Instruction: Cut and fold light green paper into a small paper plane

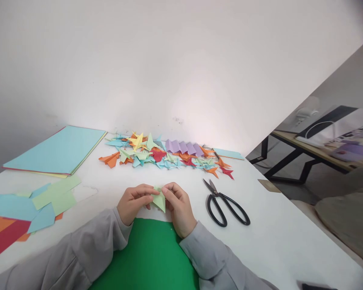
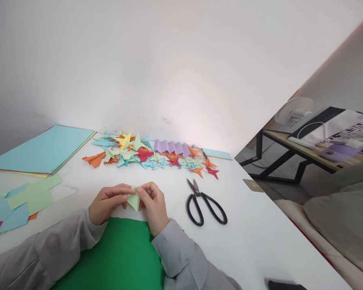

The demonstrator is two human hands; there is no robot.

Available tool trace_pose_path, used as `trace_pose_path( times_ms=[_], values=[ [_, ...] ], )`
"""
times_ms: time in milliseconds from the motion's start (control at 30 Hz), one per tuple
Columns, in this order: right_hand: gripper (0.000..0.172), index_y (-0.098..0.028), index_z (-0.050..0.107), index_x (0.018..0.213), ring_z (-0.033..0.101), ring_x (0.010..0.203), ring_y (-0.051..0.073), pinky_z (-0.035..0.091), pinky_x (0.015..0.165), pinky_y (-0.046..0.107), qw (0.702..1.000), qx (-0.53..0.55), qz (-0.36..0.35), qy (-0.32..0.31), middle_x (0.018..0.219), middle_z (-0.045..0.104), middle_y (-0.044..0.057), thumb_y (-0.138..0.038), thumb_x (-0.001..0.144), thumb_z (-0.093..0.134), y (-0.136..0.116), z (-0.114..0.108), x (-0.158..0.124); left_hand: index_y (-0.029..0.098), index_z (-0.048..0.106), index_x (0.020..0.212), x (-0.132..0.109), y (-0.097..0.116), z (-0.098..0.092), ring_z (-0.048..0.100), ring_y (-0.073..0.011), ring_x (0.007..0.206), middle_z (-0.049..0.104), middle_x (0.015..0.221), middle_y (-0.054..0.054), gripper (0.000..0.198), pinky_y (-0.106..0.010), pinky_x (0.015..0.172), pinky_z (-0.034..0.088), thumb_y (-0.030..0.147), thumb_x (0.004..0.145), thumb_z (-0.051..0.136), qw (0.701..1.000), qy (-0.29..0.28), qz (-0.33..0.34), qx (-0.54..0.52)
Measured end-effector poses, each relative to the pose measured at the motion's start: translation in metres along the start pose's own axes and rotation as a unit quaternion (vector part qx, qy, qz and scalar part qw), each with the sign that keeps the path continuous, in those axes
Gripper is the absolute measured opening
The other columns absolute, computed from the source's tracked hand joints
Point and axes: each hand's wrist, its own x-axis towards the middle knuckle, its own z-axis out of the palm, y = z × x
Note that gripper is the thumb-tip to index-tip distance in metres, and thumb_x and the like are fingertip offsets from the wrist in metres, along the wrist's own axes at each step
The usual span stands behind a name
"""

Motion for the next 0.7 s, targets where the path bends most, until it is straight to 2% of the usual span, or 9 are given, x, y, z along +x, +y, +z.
trace_pose_path(
  times_ms=[167,300,433,567,700],
  values=[
    [0.011,-0.019,0.053,0.075,0.044,0.041,0.008,0.035,0.042,0.02,1.0,0.025,0.0,-0.003,0.051,0.048,-0.006,-0.028,0.071,0.058,-0.0019,-0.0002,-0.0006,0.015,0.069,0.069,0.0026,-0.0003,-0.0015,0.047,-0.0104,0.058,0.056,0.076,-0.003,0.024,-0.022,0.046,0.038,0.009,0.053,0.053,0.999,0.023,-0.018,-0.035],
    [0.014,-0.02,0.057,0.082,0.046,0.043,0.008,0.036,0.041,0.021,1.0,0.029,-0.001,-0.007,0.059,0.05,-0.005,-0.022,0.068,0.058,-0.0008,-0.0011,0.0,0.014,0.068,0.068,0.0038,0.0,-0.002,0.048,-0.0102,0.054,0.055,0.073,-0.003,0.026,-0.022,0.042,0.036,0.008,0.05,0.05,0.996,0.04,-0.042,-0.073],
    [0.011,-0.018,0.061,0.074,0.046,0.043,0.009,0.037,0.043,0.021,1.0,-0.004,0.013,-0.011,0.055,0.051,-0.004,-0.017,0.066,0.054,0.0017,-0.0028,0.0018,0.012,0.067,0.071,0.004,-0.0009,-0.003,0.048,-0.0119,0.053,0.056,0.068,-0.004,0.026,-0.023,0.041,0.035,0.012,0.052,0.049,0.992,0.04,-0.076,-0.098],
    [0.012,-0.016,0.061,0.066,0.046,0.043,0.009,0.036,0.045,0.022,0.998,-0.033,0.031,-0.038,0.05,0.05,-0.004,-0.015,0.064,0.05,0.0001,-0.0025,0.0008,0.012,0.067,0.069,0.0039,-0.0021,-0.0041,0.05,-0.0138,0.062,0.058,0.07,-0.004,0.023,-0.024,0.05,0.038,0.013,0.055,0.049,0.992,0.043,-0.068,-0.098],
    [0.016,-0.016,0.06,0.062,0.037,0.038,0.007,0.027,0.04,0.02,0.995,-0.055,0.047,-0.064,0.041,0.041,-0.005,-0.012,0.062,0.045,-0.0028,-0.0006,-0.0013,0.013,0.068,0.065,0.0033,-0.0021,-0.0041,0.05,-0.0155,0.069,0.059,0.073,-0.005,0.02,-0.025,0.058,0.039,0.013,0.055,0.05,0.993,0.045,-0.06,-0.087]
  ],
)
